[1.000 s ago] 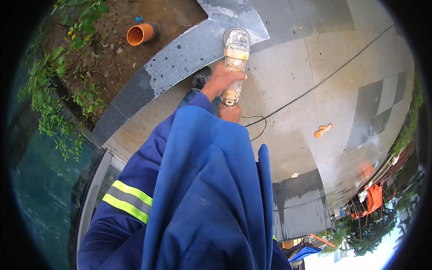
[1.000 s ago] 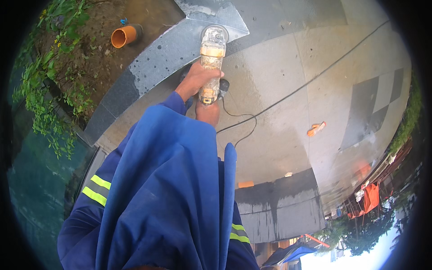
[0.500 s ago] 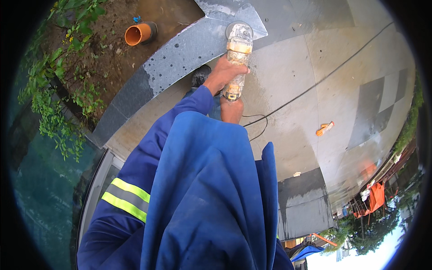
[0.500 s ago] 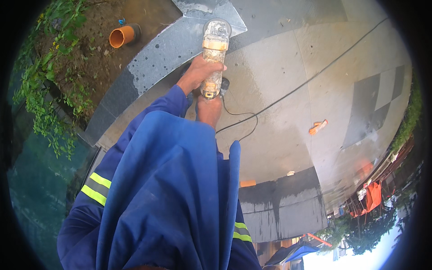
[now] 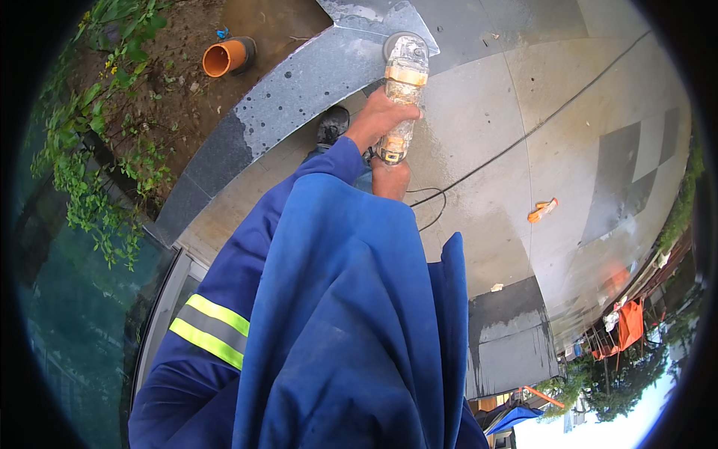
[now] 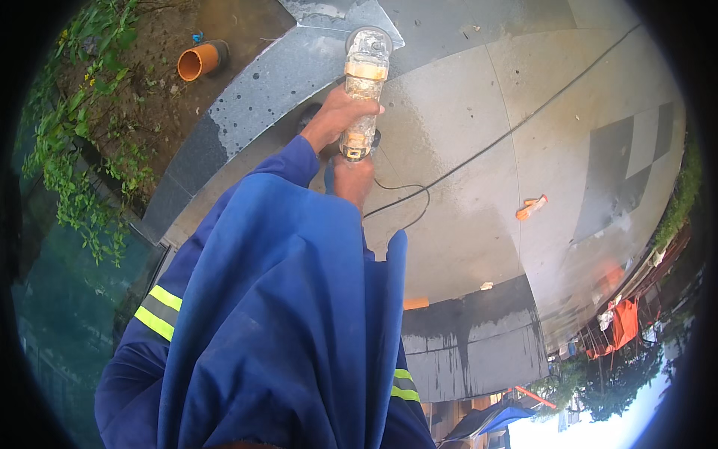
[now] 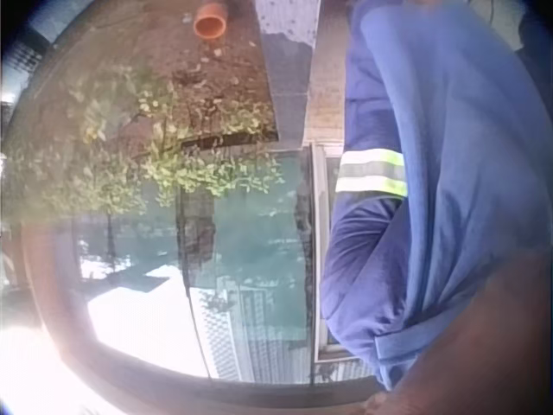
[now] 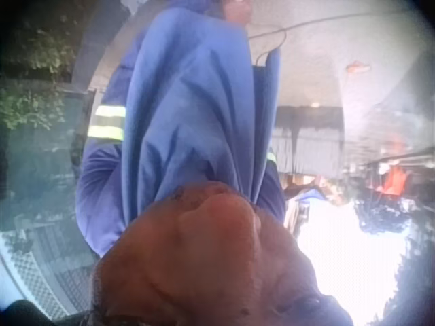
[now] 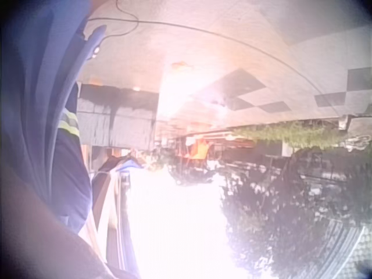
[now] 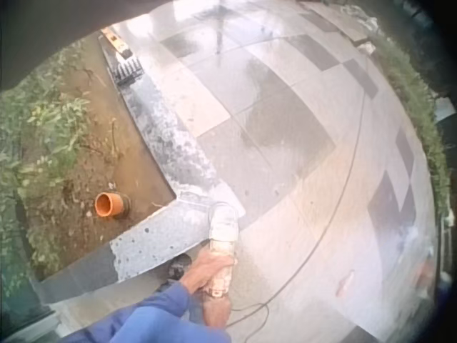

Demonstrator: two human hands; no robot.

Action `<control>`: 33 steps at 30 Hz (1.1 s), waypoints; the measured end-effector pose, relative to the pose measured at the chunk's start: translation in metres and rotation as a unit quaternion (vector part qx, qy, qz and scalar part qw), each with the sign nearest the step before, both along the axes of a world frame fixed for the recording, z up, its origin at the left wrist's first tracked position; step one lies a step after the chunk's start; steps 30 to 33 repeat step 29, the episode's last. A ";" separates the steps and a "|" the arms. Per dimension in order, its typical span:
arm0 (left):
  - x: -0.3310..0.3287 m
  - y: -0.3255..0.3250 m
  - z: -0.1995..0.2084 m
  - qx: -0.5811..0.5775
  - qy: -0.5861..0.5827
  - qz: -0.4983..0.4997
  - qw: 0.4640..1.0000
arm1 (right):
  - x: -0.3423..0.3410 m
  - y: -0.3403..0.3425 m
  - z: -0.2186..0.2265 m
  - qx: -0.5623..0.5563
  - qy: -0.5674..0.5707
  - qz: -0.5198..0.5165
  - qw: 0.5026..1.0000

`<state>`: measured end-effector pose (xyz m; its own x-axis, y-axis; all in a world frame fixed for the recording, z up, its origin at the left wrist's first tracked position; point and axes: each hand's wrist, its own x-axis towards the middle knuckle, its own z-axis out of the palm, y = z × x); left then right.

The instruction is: The person uses a handheld electric grinder to smooth a concrete surface. They move the tool back and forth along a linear section of the floor, generating dust as they work.

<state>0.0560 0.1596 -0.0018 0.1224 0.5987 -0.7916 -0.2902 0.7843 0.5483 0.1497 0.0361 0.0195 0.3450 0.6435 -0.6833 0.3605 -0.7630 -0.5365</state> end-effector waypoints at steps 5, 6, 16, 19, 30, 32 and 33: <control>0.030 -0.008 0.002 -0.005 0.017 -0.023 1.000 | 0.024 -0.009 0.000 0.010 -0.068 0.019 0.997; 0.031 -0.008 -0.002 0.006 0.018 -0.014 1.000 | 0.026 -0.008 0.001 0.011 -0.082 0.025 0.996; -0.032 0.000 0.009 -0.031 0.002 0.065 0.997 | -0.015 0.023 0.006 -0.052 -0.082 0.128 0.987; -0.058 -0.007 0.010 -0.039 0.013 0.124 0.991 | -0.036 0.038 0.022 -0.091 -0.085 0.177 0.976; 0.001 0.003 0.004 0.044 0.088 0.007 0.995 | 0.006 0.032 0.018 -0.004 0.058 0.054 0.997; 0.001 0.003 0.004 0.044 0.088 0.007 0.995 | 0.006 0.032 0.018 -0.004 0.058 0.054 0.997; 0.001 0.003 0.004 0.044 0.088 0.007 0.995 | 0.006 0.032 0.018 -0.004 0.058 0.054 0.997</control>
